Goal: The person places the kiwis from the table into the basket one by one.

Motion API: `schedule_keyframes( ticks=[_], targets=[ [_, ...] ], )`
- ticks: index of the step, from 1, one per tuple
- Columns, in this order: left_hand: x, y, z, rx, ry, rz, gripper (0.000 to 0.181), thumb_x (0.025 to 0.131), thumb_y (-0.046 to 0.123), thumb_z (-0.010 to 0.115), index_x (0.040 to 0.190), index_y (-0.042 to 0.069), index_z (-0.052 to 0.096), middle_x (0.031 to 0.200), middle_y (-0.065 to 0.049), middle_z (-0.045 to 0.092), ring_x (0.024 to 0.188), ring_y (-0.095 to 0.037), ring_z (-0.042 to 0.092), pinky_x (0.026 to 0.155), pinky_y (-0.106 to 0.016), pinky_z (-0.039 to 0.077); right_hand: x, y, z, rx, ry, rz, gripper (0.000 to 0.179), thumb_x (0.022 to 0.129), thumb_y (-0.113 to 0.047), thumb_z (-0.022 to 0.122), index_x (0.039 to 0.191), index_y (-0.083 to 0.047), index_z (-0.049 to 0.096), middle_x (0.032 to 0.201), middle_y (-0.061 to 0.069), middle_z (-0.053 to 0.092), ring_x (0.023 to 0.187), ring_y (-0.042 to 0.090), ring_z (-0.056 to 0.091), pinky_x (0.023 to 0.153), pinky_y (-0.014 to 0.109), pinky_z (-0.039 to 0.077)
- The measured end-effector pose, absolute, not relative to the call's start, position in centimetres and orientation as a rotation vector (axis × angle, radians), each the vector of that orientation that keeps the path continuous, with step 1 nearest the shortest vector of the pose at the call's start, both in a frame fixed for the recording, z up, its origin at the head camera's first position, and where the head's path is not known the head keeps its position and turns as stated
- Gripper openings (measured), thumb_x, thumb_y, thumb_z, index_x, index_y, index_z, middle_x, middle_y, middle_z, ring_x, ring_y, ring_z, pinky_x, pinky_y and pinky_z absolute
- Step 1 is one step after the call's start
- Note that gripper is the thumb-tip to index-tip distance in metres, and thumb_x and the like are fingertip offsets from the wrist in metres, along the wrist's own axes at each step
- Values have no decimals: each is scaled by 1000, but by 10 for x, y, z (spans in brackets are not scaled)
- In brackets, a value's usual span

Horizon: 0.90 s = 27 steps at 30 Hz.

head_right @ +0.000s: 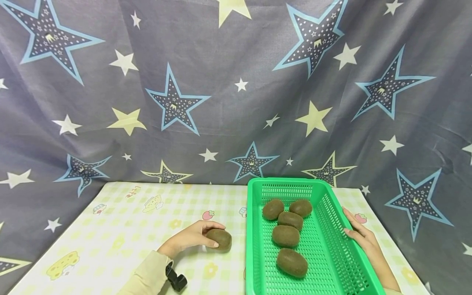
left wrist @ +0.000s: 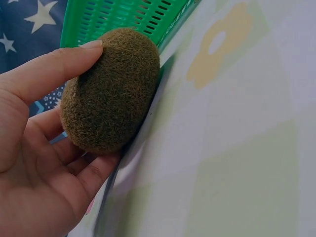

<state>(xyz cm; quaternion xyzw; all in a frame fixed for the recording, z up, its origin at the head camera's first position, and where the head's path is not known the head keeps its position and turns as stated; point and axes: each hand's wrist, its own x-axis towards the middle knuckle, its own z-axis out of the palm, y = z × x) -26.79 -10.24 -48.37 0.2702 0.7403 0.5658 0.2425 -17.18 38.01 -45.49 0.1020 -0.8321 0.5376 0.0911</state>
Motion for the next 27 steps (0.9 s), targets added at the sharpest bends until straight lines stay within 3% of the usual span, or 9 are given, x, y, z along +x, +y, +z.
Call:
schedule_keyframes(
  ticks=[1, 4, 6, 8, 11, 14, 18, 21, 27],
  targets=[
    [-268, -102, -484, 732, 2023, 1551, 52, 79, 3, 73, 127, -6, 54, 109, -8, 65, 92, -14, 59, 83, -23, 47, -172, 380, -455, 307, -2460, 1615, 53, 103, -15, 36, 152, -17, 17, 144, -34, 20, 128, -18, 9, 114, 31, -6],
    [-267, -103, -485, 726, 2024, 1561, 51, 79, 4, 74, 126, -6, 55, 109, -7, 65, 91, -14, 59, 83, -23, 48, -172, 380, -455, 308, -2466, 1601, 52, 103, -15, 36, 152, -18, 17, 144, -33, 20, 128, -19, 9, 113, 23, -2],
    [-268, -102, -486, 728, 2030, 1561, 50, 79, 4, 74, 125, -5, 56, 107, -7, 65, 91, -14, 59, 82, -23, 48, -171, 379, -454, 306, -2485, 1562, 52, 103, -16, 36, 152, -18, 17, 144, -33, 20, 127, -19, 9, 103, 5, 6],
    [-268, -102, -487, 736, 2044, 1552, 48, 79, 6, 74, 123, -5, 57, 106, -6, 66, 90, -14, 60, 81, -23, 48, -171, 379, -454, 304, -2491, 1561, 52, 103, -17, 35, 152, -17, 17, 145, -32, 19, 127, -19, 9, 96, -1, 10],
    [-269, -102, -488, 745, 2058, 1542, 47, 80, 7, 74, 122, -4, 58, 103, -5, 66, 89, -15, 60, 80, -23, 49, -169, 378, -453, 301, -2498, 1563, 52, 103, -17, 35, 152, -17, 16, 146, -32, 19, 128, -18, 8, 89, -4, 14],
    [-269, -102, -488, 755, 2068, 1534, 47, 80, 9, 74, 122, -4, 59, 102, -5, 66, 88, -16, 60, 79, -23, 49, -170, 378, -453, 299, -2494, 1577, 52, 104, -18, 35, 152, -19, 17, 145, -33, 19, 128, -18, 9, 90, -4, 15],
    [-269, -101, -488, 770, 2077, 1535, 46, 80, 8, 73, 122, -4, 59, 102, -6, 66, 88, -15, 60, 80, -24, 49, -172, 379, -454, 323, -2450, 1618, 52, 103, -14, 36, 152, -16, 17, 144, -34, 21, 126, -20, 9, 113, 21, -3],
    [-268, -101, -486, 761, 2088, 1539, 45, 80, 8, 73, 122, -3, 59, 103, -6, 66, 89, -13, 60, 80, -23, 48, -173, 380, -456, 346, -2412, 1652, 53, 102, -11, 36, 151, -14, 17, 144, -33, 21, 126, -20, 9, 108, 48, -19],
    [-267, -101, -479, 756, 2145, 1541, 47, 80, 10, 74, 123, 0, 59, 108, -6, 65, 95, -17, 59, 83, -24, 48, -175, 383, -458, 360, -2402, 1636, 53, 102, -9, 36, 151, -13, 17, 143, -34, 22, 126, -21, 8, 106, 49, -22]
  ],
)
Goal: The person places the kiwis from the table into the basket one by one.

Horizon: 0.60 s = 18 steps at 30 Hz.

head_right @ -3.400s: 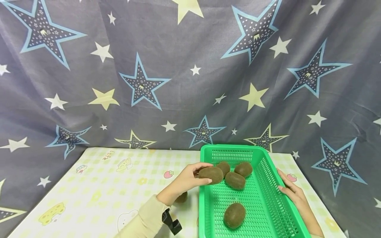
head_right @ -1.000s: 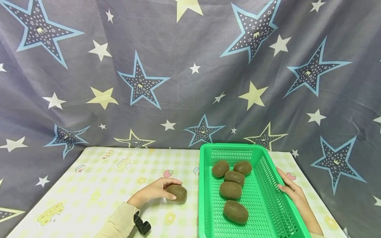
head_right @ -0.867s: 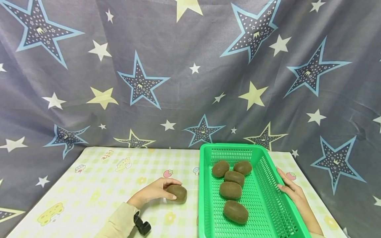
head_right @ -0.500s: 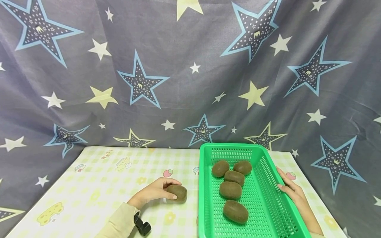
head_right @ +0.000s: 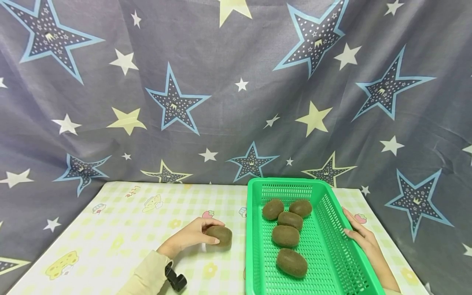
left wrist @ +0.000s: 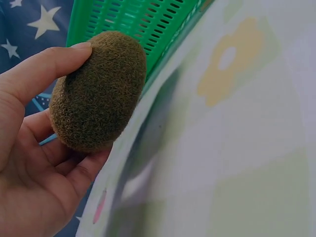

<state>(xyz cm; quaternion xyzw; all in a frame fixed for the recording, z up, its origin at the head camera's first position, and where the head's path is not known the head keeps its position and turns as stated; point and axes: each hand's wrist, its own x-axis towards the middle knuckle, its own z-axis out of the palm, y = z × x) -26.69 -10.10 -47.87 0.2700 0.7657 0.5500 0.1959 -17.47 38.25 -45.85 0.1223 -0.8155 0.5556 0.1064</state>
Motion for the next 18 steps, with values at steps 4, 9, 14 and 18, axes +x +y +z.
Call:
schedule_keyframes(
  ticks=[4, 9, 14, 18],
  targets=[
    [-267, -100, -473, 763, 2176, 1541, 48, 80, 12, 74, 125, 2, 59, 110, -6, 64, 110, -27, 53, 92, -30, 45, -174, 382, -458, 360, -2401, 1632, 53, 102, -9, 36, 151, -11, 18, 144, -33, 22, 126, -20, 9, 110, 40, -19],
    [-268, -98, -463, 778, 2232, 1525, 50, 80, 16, 75, 125, 2, 59, 114, -7, 61, 106, -26, 55, 90, -31, 46, -172, 380, -455, 334, -2455, 1574, 52, 103, -13, 36, 151, -13, 17, 145, -32, 20, 127, -19, 10, 99, 0, 8],
    [-268, -95, -454, 790, 2226, 1554, 51, 79, 13, 74, 125, -1, 58, 111, -9, 64, 92, -15, 59, 81, -26, 48, -171, 379, -454, 329, -2487, 1526, 52, 103, -15, 36, 152, -14, 17, 146, -32, 20, 128, -19, 10, 90, -5, 14],
    [-269, -92, -449, 803, 2222, 1585, 50, 78, 11, 74, 124, 0, 59, 109, -9, 66, 91, -14, 60, 81, -25, 49, -171, 379, -454, 331, -2486, 1529, 52, 103, -15, 36, 152, -16, 17, 145, -32, 20, 129, -18, 10, 90, -4, 14]
  ],
)
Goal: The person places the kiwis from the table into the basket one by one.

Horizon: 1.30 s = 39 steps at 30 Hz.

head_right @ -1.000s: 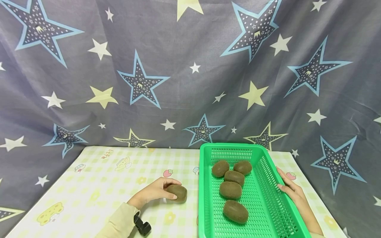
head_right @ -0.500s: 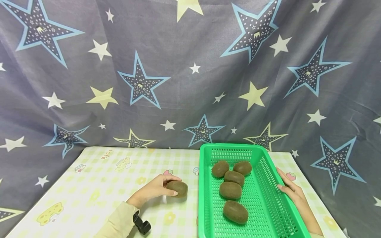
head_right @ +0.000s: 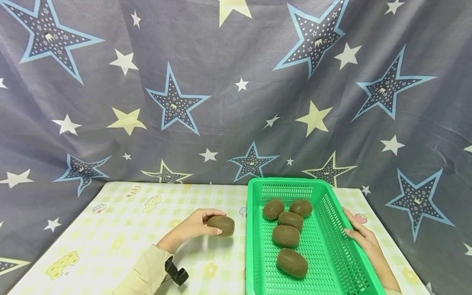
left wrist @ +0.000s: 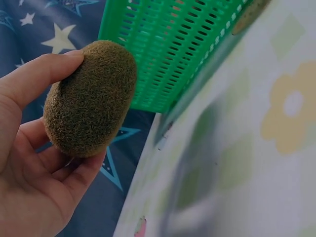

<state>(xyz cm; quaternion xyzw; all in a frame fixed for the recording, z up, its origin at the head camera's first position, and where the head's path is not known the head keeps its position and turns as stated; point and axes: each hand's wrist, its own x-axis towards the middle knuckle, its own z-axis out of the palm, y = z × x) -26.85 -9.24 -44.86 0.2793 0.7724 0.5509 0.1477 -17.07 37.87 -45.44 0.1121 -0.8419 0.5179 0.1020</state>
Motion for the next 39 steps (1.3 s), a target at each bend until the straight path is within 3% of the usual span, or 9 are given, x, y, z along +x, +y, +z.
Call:
schedule_keyframes(
  ticks=[4, 7, 11, 21, 25, 27, 30, 34, 39],
  targets=[
    [-268, -90, -444, 800, 2212, 1621, 49, 78, 9, 74, 124, 1, 60, 108, -10, 66, 90, -14, 61, 80, -25, 50, -172, 380, -456, 360, -2458, 1526, 52, 102, -12, 36, 151, -12, 18, 145, -32, 22, 129, -18, 11, 100, 1, 9],
    [-267, -87, -440, 800, 2210, 1646, 48, 78, 7, 74, 124, 1, 60, 108, -11, 66, 89, -14, 61, 79, -24, 50, -173, 381, -458, 390, -2427, 1541, 52, 102, -8, 36, 151, -10, 19, 144, -33, 23, 127, -20, 11, 112, 22, -6],
    [-261, -82, -429, 807, 2197, 1694, 47, 78, 3, 73, 123, -3, 59, 107, -15, 66, 87, -14, 61, 77, -24, 51, -174, 382, -459, 409, -2396, 1600, 53, 101, -7, 36, 151, -12, 18, 143, -34, 23, 126, -21, 10, 108, 44, -20],
    [-242, -67, -396, 795, 2167, 1752, 46, 78, 1, 72, 122, -6, 58, 102, -14, 67, 82, -11, 60, 72, -22, 51, -174, 382, -459, 419, -2399, 1577, 52, 101, -6, 36, 150, -7, 18, 143, -34, 23, 127, -20, 10, 109, 37, -19],
    [-241, -60, -392, 826, 2160, 1765, 47, 78, 1, 72, 122, -8, 58, 102, -15, 67, 81, -9, 59, 71, -21, 50, -174, 382, -458, 417, -2437, 1469, 53, 101, -5, 36, 151, -11, 19, 143, -34, 22, 126, -21, 12, 107, 10, -2],
    [-241, -56, -390, 843, 2157, 1768, 47, 78, 0, 72, 122, -10, 57, 103, -16, 66, 81, -9, 59, 71, -20, 50, -174, 381, -458, 418, -2442, 1456, 53, 101, -5, 36, 151, -10, 19, 143, -34, 22, 126, -21, 12, 103, 4, 3],
    [-239, -50, -386, 846, 2185, 1753, 46, 78, 2, 72, 121, -7, 59, 103, -14, 67, 81, -8, 59, 74, -21, 49, -173, 381, -458, 414, -2427, 1508, 52, 101, -6, 36, 151, -8, 19, 143, -34, 22, 126, -21, 11, 111, 21, -8],
    [-236, -43, -382, 861, 2200, 1745, 45, 77, 4, 73, 120, -2, 62, 105, -12, 67, 83, -6, 59, 77, -22, 47, -173, 382, -459, 401, -2396, 1608, 53, 102, -7, 36, 151, -10, 18, 143, -34, 23, 126, -21, 10, 107, 44, -22],
    [-236, -32, -379, 952, 2164, 1750, 43, 78, 1, 72, 119, -4, 61, 107, -16, 65, 81, -5, 57, 74, -20, 49, -174, 382, -459, 397, -2400, 1591, 52, 101, -7, 36, 151, -9, 18, 142, -35, 24, 126, -21, 11, 110, 32, -17]
  ],
)
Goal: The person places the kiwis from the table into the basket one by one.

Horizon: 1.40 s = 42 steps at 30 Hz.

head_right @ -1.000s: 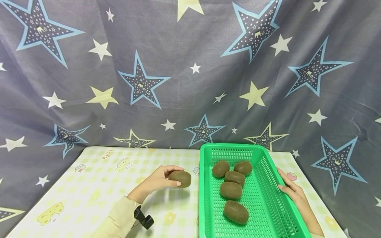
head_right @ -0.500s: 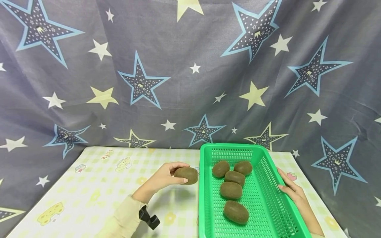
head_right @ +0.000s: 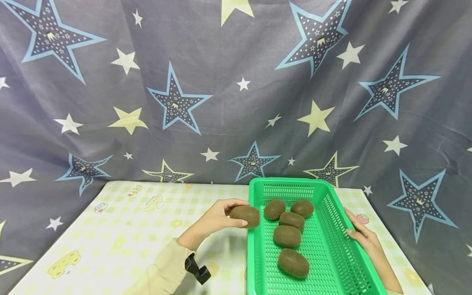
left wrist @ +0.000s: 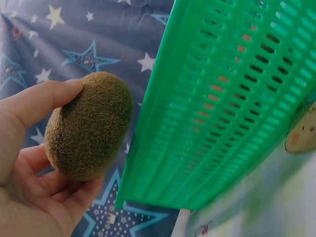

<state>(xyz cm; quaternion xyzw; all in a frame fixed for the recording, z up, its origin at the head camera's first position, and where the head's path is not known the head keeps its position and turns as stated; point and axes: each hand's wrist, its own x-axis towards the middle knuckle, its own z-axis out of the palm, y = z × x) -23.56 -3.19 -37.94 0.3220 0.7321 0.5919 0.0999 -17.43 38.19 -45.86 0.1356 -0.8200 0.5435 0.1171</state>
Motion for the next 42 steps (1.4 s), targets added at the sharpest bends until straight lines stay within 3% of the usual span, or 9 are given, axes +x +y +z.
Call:
schedule_keyframes(
  ticks=[4, 8, 11, 15, 19, 27, 30, 37, 42],
  targets=[
    [-243, -20, -390, 1000, 2159, 1741, 45, 78, 1, 73, 120, -3, 61, 106, -16, 65, 80, -4, 57, 72, -19, 48, -174, 382, -458, 376, -2409, 1573, 52, 101, -7, 37, 150, -7, 19, 142, -35, 25, 126, -21, 11, 110, 23, -12],
    [-248, -9, -401, 983, 2140, 1750, 46, 77, 2, 73, 122, 1, 61, 105, -13, 64, 78, -5, 56, 69, -19, 49, -173, 381, -458, 364, -2402, 1617, 52, 102, -9, 37, 150, -8, 18, 142, -35, 24, 126, -21, 10, 110, 39, -19],
    [-249, -3, -402, 975, 2130, 1755, 46, 77, 4, 75, 121, 3, 62, 104, -10, 64, 78, -5, 57, 69, -20, 49, -173, 381, -457, 347, -2430, 1592, 52, 102, -11, 36, 150, -6, 18, 143, -34, 23, 126, -21, 10, 112, 21, -8],
    [-249, 5, -403, 992, 2146, 1740, 45, 76, 7, 76, 120, 4, 63, 105, -8, 64, 80, -5, 58, 71, -20, 50, -172, 380, -455, 334, -2460, 1557, 51, 103, -12, 36, 150, -5, 18, 144, -33, 22, 126, -20, 10, 93, -4, 9],
    [-249, 12, -403, 1007, 2159, 1725, 45, 76, 7, 77, 119, 5, 64, 106, -7, 65, 80, -4, 58, 71, -19, 50, -173, 381, -455, 340, -2455, 1553, 51, 102, -11, 36, 150, -5, 18, 144, -33, 22, 126, -20, 10, 94, -3, 8],
    [-247, 25, -402, 1017, 2151, 1702, 44, 76, 6, 77, 118, 8, 65, 111, -7, 65, 83, -2, 57, 72, -18, 48, -173, 381, -458, 352, -2367, 1612, 51, 101, -7, 38, 149, -7, 21, 142, -34, 27, 128, -19, 11, 109, 38, -20],
    [-242, 28, -396, 1017, 2143, 1695, 43, 76, 3, 76, 118, 6, 64, 114, -8, 64, 83, -1, 55, 72, -18, 48, -173, 380, -458, 375, -2358, 1581, 51, 100, -5, 39, 148, -4, 23, 142, -34, 28, 128, -20, 13, 109, 39, -21],
    [-231, 30, -381, 1045, 2111, 1688, 44, 76, -1, 73, 118, -2, 62, 115, -15, 62, 81, 0, 55, 73, -18, 48, -172, 379, -457, 400, -2406, 1438, 52, 100, -3, 39, 149, -5, 23, 142, -34, 27, 126, -21, 17, 103, 3, 1],
    [-240, 34, -396, 1014, 2129, 1697, 45, 75, 1, 75, 118, 4, 64, 114, -9, 63, 82, 0, 55, 74, -18, 48, -172, 378, -456, 398, -2413, 1405, 52, 99, -3, 40, 149, -9, 25, 142, -34, 28, 126, -21, 18, 95, -3, 8]
  ],
)
